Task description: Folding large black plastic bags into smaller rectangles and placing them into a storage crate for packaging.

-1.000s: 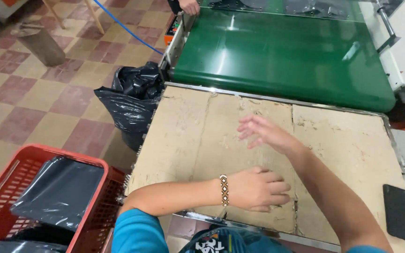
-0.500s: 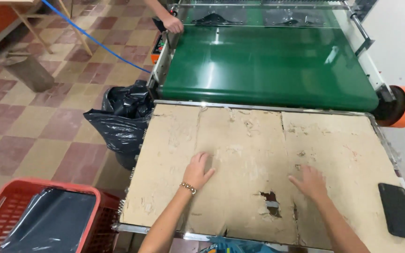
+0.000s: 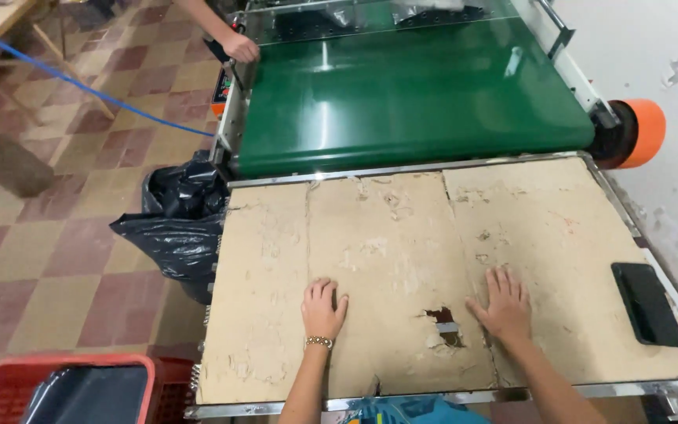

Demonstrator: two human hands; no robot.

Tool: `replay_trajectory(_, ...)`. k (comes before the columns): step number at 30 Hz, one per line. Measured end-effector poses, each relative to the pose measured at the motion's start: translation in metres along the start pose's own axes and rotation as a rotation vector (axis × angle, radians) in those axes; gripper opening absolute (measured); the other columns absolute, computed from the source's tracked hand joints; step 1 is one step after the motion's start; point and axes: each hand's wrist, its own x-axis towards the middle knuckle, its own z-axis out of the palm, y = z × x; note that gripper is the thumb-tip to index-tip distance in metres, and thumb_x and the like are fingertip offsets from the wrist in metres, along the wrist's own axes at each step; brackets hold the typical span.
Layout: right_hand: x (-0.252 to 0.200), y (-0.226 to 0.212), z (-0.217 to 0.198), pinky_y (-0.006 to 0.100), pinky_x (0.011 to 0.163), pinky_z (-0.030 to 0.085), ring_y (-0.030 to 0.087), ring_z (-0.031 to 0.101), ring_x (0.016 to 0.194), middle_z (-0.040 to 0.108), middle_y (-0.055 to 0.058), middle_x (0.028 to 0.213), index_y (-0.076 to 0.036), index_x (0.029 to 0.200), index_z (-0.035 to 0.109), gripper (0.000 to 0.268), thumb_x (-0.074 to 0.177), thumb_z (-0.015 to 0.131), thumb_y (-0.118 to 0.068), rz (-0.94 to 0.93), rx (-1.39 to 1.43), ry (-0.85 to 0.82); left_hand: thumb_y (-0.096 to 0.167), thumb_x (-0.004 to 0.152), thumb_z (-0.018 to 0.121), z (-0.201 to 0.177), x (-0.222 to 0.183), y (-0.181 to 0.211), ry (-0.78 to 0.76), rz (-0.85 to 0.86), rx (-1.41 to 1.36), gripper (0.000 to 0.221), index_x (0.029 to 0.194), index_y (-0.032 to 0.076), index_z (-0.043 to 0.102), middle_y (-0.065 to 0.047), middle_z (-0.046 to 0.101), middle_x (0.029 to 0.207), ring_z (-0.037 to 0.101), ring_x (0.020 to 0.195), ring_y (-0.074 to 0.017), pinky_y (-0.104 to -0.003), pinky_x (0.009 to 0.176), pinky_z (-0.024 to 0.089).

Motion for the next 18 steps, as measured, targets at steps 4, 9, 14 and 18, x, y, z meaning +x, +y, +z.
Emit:
replay_trajectory(4, 0.001, -0.002, -0.002, 0.052, 0.121, 0.018, 0.027, 0.016, 0.153, 0.022, 0.005, 0.166, -0.018, 0.158, 0.023, 0.094, 0.087, 0.024, -0.08, 0.009, -0.06, -0.043, 0.04, 0.087, 0.059, 0.005, 0.0, -0.004, -0.015, -0.01, 0.015, 0.036, 0.115, 0.019, 0.065, 0.0, 0.06, 0.13, 0.045, 0.13, -0.0257, -0.053, 0.085, 0.05)
replay_trajectory(9, 0.002, 0.001, 0.002, 0.051, 0.122, 0.017, 0.025, 0.015, 0.153, 0.021, 0.005, 0.165, -0.018, 0.157, 0.024, 0.092, 0.088, 0.027, -0.078, 0.023, -0.058, -0.075, 0.039, 0.086, 0.061, 0.008, 0.0, -0.007, 0.01, 0.01, 0.033, 0.036, 0.115, 0.02, 0.066, 0.0, 0.061, 0.129, 0.047, 0.128, -0.0268, -0.052, 0.09, 0.05)
replay_trajectory(14, 0.005, -0.001, 0.001, 0.049, 0.122, 0.016, 0.023, 0.007, 0.154, 0.009, 0.004, 0.168, -0.019, 0.158, 0.015, 0.091, 0.089, 0.027, -0.077, 0.055, -0.104, -0.15, 0.04, 0.086, 0.06, 0.013, 0.002, -0.011, -0.01, -0.002, 0.049, 0.037, 0.117, 0.02, 0.065, 0.001, 0.06, 0.13, 0.045, 0.13, -0.0257, -0.051, 0.091, 0.05)
replay_trajectory(18, 0.004, 0.0, 0.006, 0.05, 0.123, 0.015, 0.022, 0.008, 0.153, 0.011, 0.002, 0.167, -0.021, 0.157, 0.015, 0.089, 0.089, 0.025, -0.078, 0.045, -0.111, -0.108, 0.041, 0.086, 0.06, 0.014, 0.001, -0.013, 0.001, 0.002, 0.056, 0.036, 0.116, 0.022, 0.066, 0.002, 0.061, 0.129, 0.046, 0.13, -0.0254, -0.051, 0.091, 0.05)
